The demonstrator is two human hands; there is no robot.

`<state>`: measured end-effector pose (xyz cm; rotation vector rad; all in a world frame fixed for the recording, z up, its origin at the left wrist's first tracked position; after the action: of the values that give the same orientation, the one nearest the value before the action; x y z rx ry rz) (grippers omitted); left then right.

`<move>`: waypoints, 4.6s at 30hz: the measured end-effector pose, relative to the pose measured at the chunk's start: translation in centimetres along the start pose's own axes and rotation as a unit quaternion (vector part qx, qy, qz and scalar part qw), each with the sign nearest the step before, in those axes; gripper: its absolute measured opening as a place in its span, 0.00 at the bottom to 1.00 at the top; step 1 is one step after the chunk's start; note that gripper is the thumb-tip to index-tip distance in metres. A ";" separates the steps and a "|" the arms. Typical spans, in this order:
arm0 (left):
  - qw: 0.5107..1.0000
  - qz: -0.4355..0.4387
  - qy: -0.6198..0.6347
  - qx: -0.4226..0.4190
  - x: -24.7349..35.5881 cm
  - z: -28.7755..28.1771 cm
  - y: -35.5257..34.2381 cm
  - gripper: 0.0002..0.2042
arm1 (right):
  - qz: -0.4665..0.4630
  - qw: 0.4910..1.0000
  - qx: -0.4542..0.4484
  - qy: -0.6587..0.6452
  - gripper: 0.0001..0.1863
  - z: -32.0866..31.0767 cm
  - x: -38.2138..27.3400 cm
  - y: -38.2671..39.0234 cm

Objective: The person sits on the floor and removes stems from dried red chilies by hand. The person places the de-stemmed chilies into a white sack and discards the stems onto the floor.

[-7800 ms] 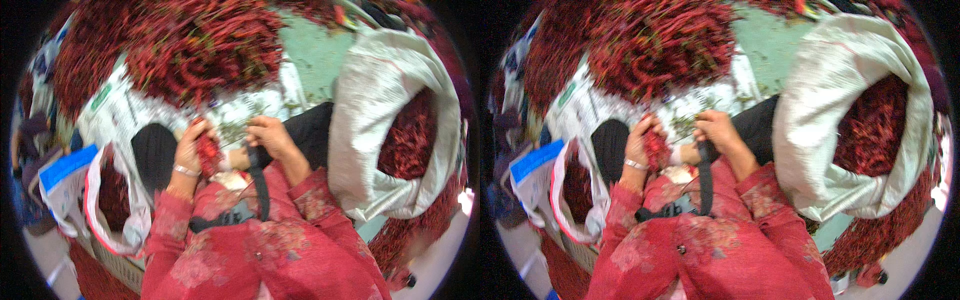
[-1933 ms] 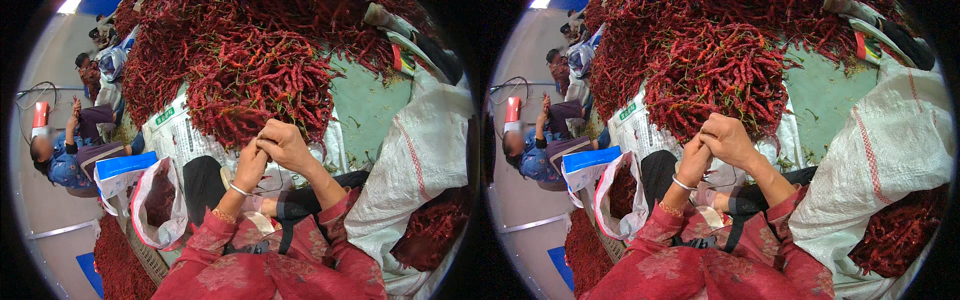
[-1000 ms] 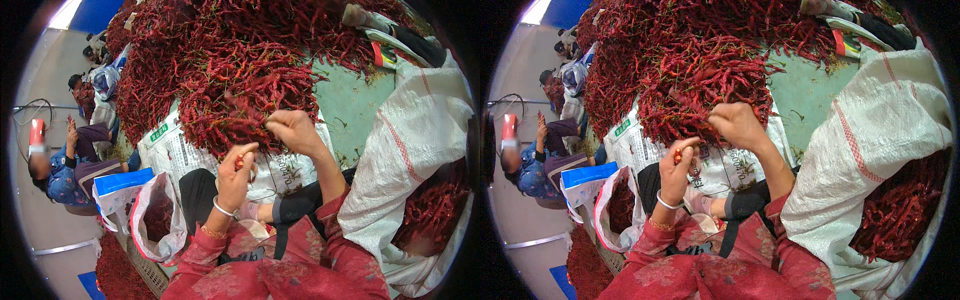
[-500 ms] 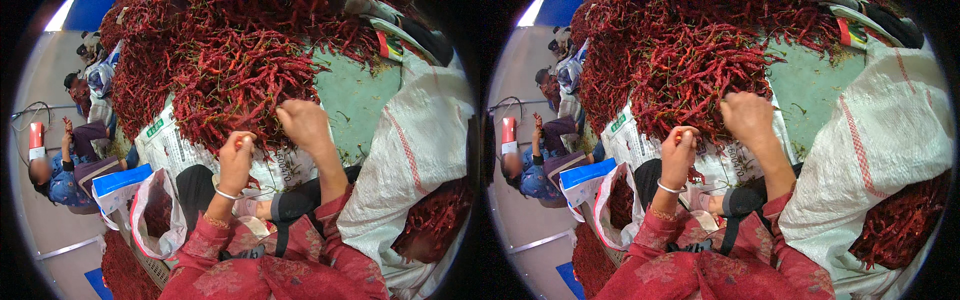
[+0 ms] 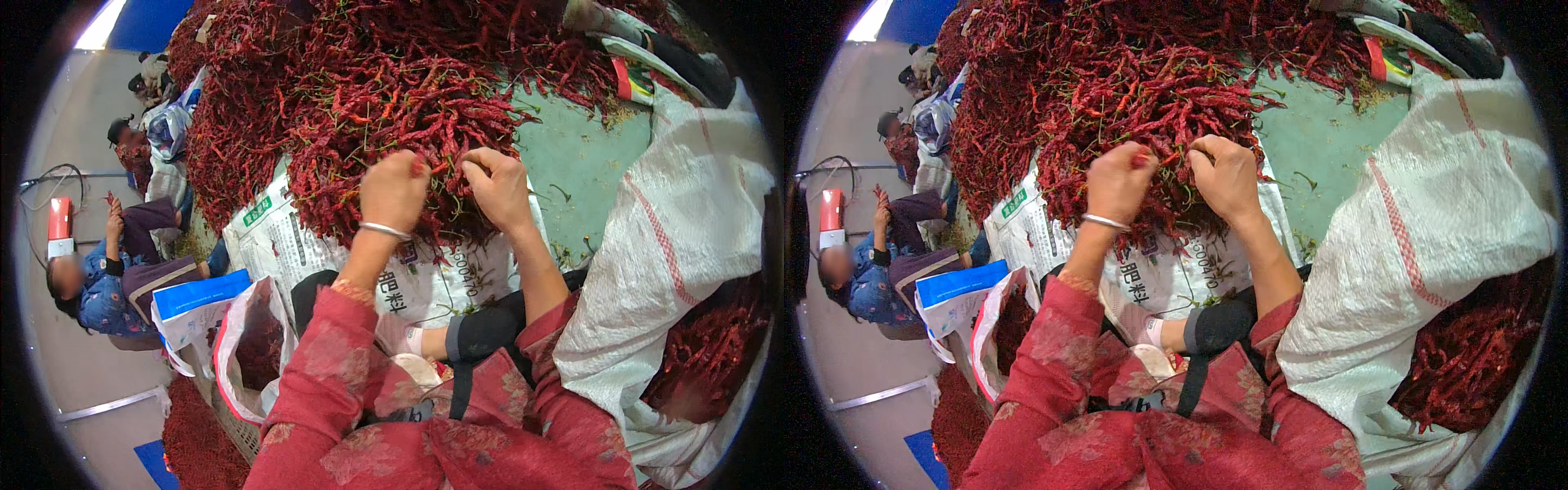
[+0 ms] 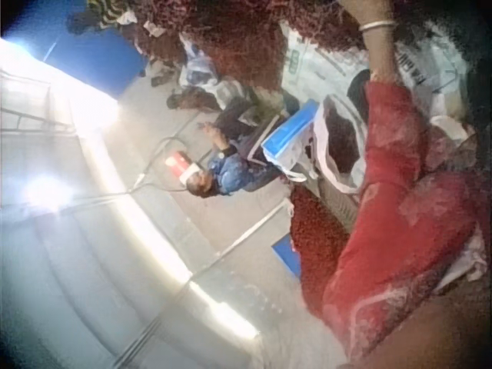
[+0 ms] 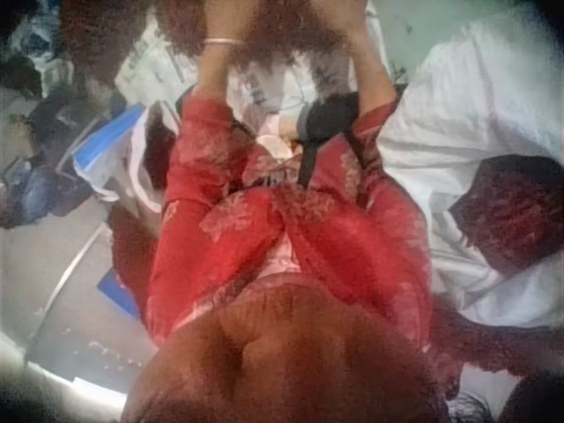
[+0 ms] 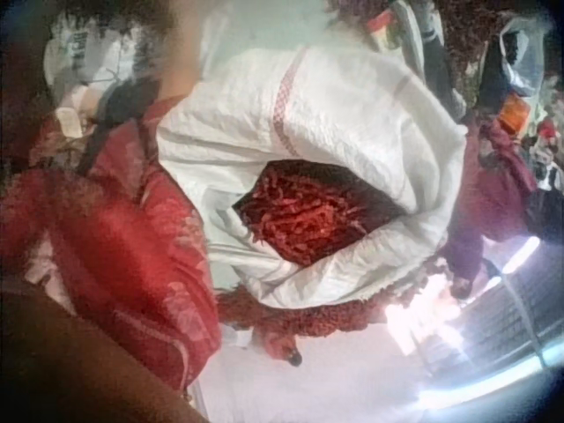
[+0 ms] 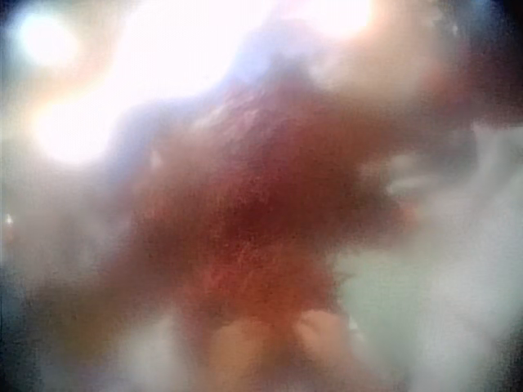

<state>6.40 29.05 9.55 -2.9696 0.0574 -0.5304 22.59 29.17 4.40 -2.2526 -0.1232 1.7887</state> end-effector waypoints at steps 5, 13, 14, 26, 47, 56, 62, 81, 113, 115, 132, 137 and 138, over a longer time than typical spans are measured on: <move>0.890 -0.144 0.405 -0.151 0.5 -3.2 3.0 0.07 | 0.149 0.919 -0.193 -0.311 0.10 3.0 -2.6 1.4; 0.873 -0.146 0.461 -0.060 -1.0 0.8 6.4 0.04 | -0.226 0.972 -0.004 0.067 0.06 1.1 -9.1 3.1; 0.882 -0.134 0.451 -0.009 -0.8 0.6 6.4 0.07 | -0.224 0.971 0.019 0.087 0.06 0.8 -9.2 3.2; 0.619 -0.258 0.731 -0.124 -1.8 1.3 11.6 0.08 | 0.114 0.993 -0.024 0.036 0.06 -0.3 1.2 0.2; 0.468 -0.319 0.810 -0.154 -5.6 -0.1 21.4 0.09 | 0.328 0.927 -0.036 -0.176 0.08 2.5 -3.0 16.2; 0.847 0.024 0.529 -0.047 -3.7 -4.8 20.9 0.09 | 0.015 0.971 -0.190 0.144 0.08 2.9 -11.0 21.5; 0.888 0.198 0.395 -0.128 -1.2 -3.8 22.4 0.11 | 0.043 0.975 -0.190 0.105 0.10 2.3 -10.9 22.4; 0.538 -0.361 0.752 -0.120 -10.1 3.1 23.1 0.05 | -0.088 0.867 -0.228 0.434 0.05 6.4 -4.9 17.8; 0.617 -0.387 0.681 -0.075 -11.4 3.0 23.4 0.10 | 0.109 0.890 -0.082 0.435 0.18 7.6 1.6 15.4; 0.604 -0.372 0.699 -0.083 -11.1 3.5 23.7 0.09 | 0.220 0.919 -0.124 0.303 0.15 7.2 4.3 16.2; 0.672 -0.273 0.652 -0.218 -6.7 3.5 23.3 0.05 | 0.251 0.951 -0.169 -0.067 0.11 5.6 -4.1 20.0; 0.726 -0.175 0.642 -0.177 -7.1 4.4 22.3 0.04 | -0.182 0.950 -0.138 0.213 0.04 7.1 -12.6 19.5; 0.705 -0.213 0.651 -0.181 -7.8 4.9 22.7 0.05 | -0.190 0.949 -0.116 0.222 0.05 6.8 -12.5 19.3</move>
<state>0.48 7.59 -0.59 -2.1228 -0.4418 -2.7626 11.21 8.80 9.87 -2.5132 -0.6572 1.0931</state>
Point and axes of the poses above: each hand's wrist, its own y-axis away from the middle knuckle, its own z-axis out of the palm, x = y × z, the point moved 9 cm from there along -y, towards the middle knuckle, and after that the axes turned 1 degree about x, right-handed, at the moved point
